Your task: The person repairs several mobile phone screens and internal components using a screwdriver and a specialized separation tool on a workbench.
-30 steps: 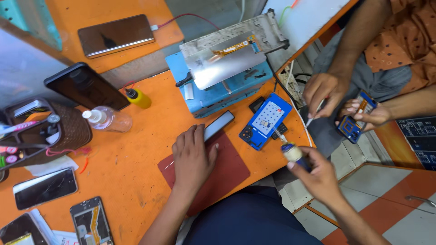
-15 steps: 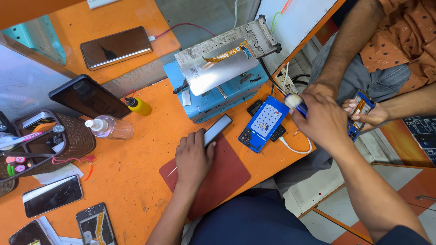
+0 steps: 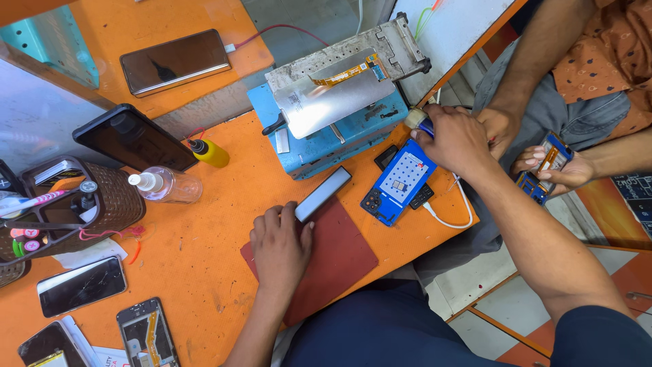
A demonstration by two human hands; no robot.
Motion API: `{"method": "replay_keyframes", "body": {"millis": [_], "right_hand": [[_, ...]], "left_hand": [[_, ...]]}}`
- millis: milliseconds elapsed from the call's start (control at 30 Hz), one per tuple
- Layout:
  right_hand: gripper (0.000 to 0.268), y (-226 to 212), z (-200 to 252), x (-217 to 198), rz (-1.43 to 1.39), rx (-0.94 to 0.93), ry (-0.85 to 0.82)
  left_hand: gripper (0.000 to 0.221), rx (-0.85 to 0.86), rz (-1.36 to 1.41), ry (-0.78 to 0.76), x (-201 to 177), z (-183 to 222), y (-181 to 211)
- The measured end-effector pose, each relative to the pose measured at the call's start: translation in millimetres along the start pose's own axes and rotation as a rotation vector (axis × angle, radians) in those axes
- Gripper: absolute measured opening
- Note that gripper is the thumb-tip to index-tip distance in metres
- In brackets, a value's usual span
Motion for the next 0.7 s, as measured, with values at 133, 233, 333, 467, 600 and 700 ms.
{"method": "replay_keyframes", "body": {"millis": [133, 233, 333, 467, 600, 700], "right_hand": [[0.045, -2, -6, 4, -0.076, 0.089, -0.085], [0.049, -4, -10, 6, -0.135, 0.108, -0.123], [0.048, -2, -13, 10, -0.124, 0.155, -0.16], [0.051, 6, -14, 16, -0.211, 0.103, -0.117], [0.052, 10, -13, 20, -0.263, -0.023, -0.031], [0.043, 13, -6, 14, -0.234, 0.042, -0.056]], "left_hand": [[0.052, -0.055, -0.01, -0.014, -6, 9, -7], [0.051, -0.086, -0.003, -0.077, -4, 15, -11], [0.044, -0.083, -0.022, -0.091, -2, 20, -16], [0.031, -0.097, -0.015, -0.089, 1, 22, -21], [0.016, -0.135, 0.017, -0.117, 1, 22, -23], [0.015, -0.142, 0.06, -0.107, -2, 21, -23]]}}
Point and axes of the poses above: each hand's wrist, its own z-axis away from the middle knuckle, its own x-axis out of the palm, y = z × x, the point moved 3 cm from there along -z, towards the middle knuckle, and after that the axes turned 7 degrees about -z, right-handed, at the moved point
